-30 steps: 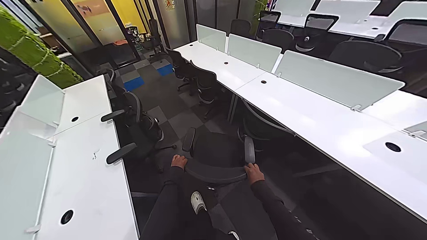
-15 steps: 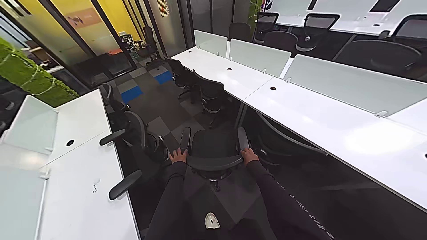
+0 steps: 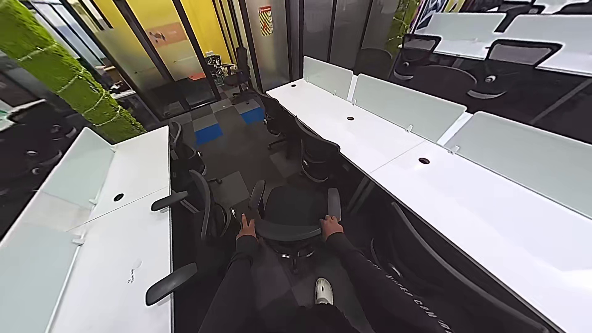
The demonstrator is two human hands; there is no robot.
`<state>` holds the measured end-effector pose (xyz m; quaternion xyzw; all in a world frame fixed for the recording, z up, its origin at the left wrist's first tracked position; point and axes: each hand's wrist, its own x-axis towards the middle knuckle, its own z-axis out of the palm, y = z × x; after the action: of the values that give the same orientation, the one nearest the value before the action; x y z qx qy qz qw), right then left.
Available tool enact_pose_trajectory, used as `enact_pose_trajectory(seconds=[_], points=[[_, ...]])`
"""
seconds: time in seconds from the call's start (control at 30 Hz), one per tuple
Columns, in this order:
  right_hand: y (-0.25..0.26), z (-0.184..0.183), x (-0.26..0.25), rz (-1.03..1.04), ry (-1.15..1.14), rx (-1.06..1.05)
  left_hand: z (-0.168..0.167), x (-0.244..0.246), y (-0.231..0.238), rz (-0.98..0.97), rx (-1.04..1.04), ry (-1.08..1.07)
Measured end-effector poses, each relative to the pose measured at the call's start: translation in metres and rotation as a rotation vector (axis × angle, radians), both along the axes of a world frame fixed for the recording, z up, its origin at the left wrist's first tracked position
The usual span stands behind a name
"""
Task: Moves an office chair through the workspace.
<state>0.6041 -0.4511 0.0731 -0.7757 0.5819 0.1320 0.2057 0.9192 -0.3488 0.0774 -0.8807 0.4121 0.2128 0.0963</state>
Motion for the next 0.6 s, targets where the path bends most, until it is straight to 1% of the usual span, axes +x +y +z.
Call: enact_pose_trajectory(seconds=[0.13, 0.23, 0.5, 0.6], points=[[-0.050, 0.004, 0.039, 0.084, 0.015, 0.051, 0.009, 0.003, -0.042, 0.060, 0.073, -0.015], [-0.068, 0.001, 0.067, 0.157, 0.015, 0.077, 0.005, 0.017, -0.062, 0.143, 0.071, -0.014], [-0.111, 0.007, 0.138, 0.263, 0.002, 0.126, -0.012, 0.100, -0.114, 0.255, 0.034, -0.006], [-0.132, 0.007, 0.168, 0.268, 0.006, 0.137, -0.009, 0.126, -0.130, 0.268, 0.016, -0.001]])
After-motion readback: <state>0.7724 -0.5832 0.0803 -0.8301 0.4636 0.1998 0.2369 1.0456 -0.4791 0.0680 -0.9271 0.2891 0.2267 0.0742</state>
